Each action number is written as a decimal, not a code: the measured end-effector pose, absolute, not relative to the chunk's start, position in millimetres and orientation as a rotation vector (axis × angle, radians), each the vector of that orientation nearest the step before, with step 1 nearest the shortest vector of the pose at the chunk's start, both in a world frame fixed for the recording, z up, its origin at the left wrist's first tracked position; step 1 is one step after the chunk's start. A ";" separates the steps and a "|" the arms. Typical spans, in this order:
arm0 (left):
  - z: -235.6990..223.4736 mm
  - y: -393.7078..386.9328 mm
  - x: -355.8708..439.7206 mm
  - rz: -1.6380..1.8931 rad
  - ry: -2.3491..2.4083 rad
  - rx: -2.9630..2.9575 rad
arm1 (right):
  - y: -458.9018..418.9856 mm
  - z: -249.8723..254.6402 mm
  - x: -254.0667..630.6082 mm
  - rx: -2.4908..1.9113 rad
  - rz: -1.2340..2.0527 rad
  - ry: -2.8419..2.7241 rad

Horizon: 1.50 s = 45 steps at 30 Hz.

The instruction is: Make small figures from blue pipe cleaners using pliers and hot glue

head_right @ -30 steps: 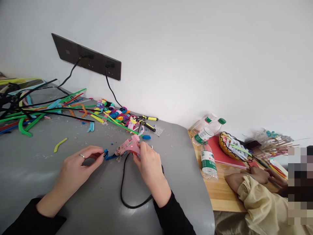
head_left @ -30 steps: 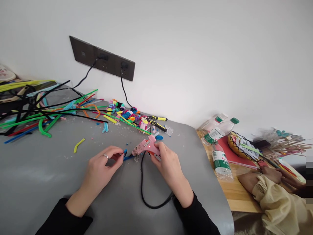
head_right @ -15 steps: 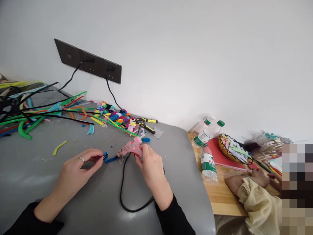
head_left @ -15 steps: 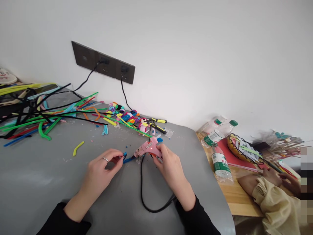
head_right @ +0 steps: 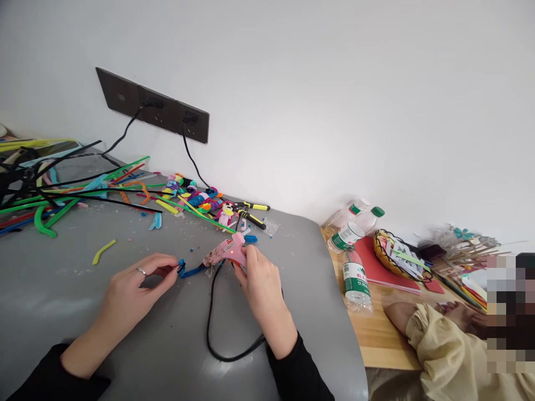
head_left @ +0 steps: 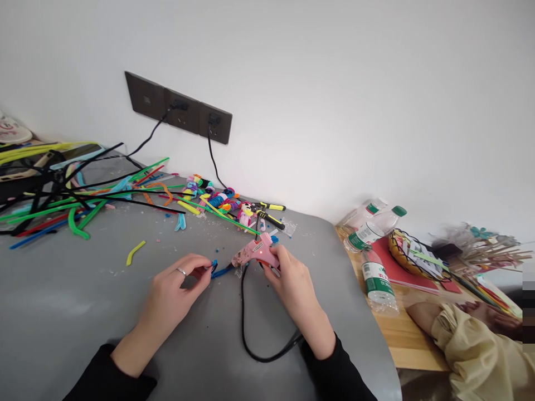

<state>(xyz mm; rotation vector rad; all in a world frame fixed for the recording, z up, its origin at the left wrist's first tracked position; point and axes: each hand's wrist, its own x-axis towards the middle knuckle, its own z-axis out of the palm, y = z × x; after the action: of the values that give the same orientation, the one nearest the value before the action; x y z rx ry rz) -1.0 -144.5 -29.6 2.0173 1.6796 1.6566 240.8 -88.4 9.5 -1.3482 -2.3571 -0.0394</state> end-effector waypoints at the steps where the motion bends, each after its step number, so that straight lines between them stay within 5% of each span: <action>1: -29.9 -144.5 -0.9 1.657 1.678 2.011 | -88.2 9.1 241.3 -1.344 -0.048 -2.354; 45: -28.9 -143.8 -1.0 1.701 1.610 2.070 | -78.8 7.7 258.7 -1.369 -0.043 -2.288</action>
<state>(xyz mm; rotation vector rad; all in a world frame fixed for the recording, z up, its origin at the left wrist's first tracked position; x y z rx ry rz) -1.0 -143.8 -28.9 2.0699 1.6104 1.7008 258.7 -78.8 7.7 -1.3691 -2.2878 -0.0433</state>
